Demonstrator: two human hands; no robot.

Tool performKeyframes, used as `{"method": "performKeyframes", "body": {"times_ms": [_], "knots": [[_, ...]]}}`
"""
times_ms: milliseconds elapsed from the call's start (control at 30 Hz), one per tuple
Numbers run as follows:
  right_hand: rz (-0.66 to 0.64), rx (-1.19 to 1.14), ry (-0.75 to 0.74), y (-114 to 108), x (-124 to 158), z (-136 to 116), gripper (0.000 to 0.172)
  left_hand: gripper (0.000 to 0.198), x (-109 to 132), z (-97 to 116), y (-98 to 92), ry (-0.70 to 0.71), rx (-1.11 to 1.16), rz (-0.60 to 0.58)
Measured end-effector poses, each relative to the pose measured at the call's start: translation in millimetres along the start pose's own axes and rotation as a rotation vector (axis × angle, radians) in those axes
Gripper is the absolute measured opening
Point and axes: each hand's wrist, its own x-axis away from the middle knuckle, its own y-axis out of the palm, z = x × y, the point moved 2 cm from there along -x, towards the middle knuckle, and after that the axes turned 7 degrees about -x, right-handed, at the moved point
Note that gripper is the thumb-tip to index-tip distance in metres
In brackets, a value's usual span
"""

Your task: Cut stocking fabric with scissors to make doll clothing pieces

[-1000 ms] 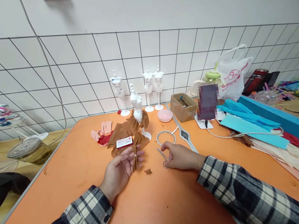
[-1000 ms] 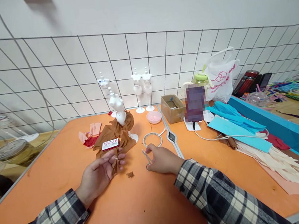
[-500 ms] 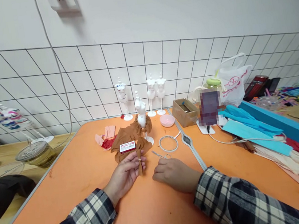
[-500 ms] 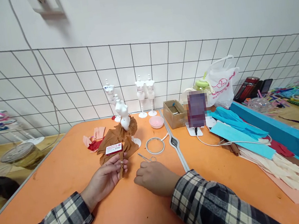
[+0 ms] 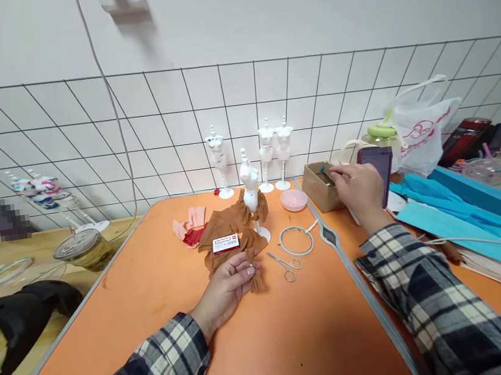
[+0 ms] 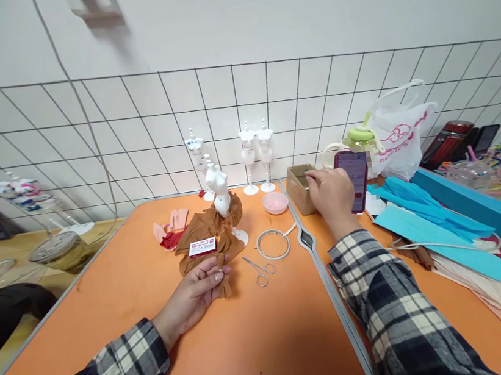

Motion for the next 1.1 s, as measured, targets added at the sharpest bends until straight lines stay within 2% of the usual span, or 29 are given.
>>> {"method": "performKeyframes", "body": {"times_ms": [133,267,367,400,467,533,633,667,767,833,900,1000,1100], "knots": [[-0.159,0.096,0.003,9.4,1.2,22.7,0.036,0.042,-2.9,-0.2,-1.4,-0.016,0.012,-0.025],[-0.151,0.045,0.002,11.6,-0.7,27.5,0.045,0.041,-3.8,0.9,-2.5,-0.022,0.04,-0.053],[-0.039,-0.086,0.003,9.0,6.2,18.2,0.042,0.044,-3.7,0.6,-3.3,-0.018,0.057,-0.072],[0.005,-0.154,-0.008,8.2,13.7,10.5,0.04,0.046,-3.7,-0.1,-3.9,-0.013,0.052,-0.067],[0.004,-0.328,-0.043,9.0,37.7,-13.2,0.036,0.049,-3.9,-1.8,-5.4,0.005,0.029,-0.037],[-0.149,-0.518,-0.046,13.3,70.1,-44.7,0.029,0.048,-3.8,-3.6,-6.7,0.029,0.002,-0.002],[-0.606,-0.783,0.079,22.7,119.9,-92.5,0.021,0.046,-2.3,-4.6,-5.8,0.078,-0.027,0.019],[-0.719,-0.869,0.145,24.5,132.8,-105.1,0.022,0.045,-1.6,-4.8,-4.7,0.093,-0.035,0.018],[-0.907,-0.994,0.338,26.9,154.4,-126.9,0.031,0.046,0.4,-6.2,-0.8,0.143,-0.066,0.017],[-0.929,-0.996,0.414,28.5,157.2,-129.2,0.03,0.049,0.9,-8.5,1.1,0.173,-0.108,0.016],[-0.888,-1.023,0.438,30.5,155.1,-125.5,0.025,0.054,0.7,-11.2,1.8,0.185,-0.163,0.014],[-0.829,-1.099,0.434,33.7,150.9,-116.4,0.022,0.059,1.1,-12.4,1.3,0.167,-0.248,0.018],[-0.835,-1.11,0.389,34.3,149.5,-112.2,0.022,0.056,4.1,-7.9,2.7,0.153,-0.292,0.024]]}}
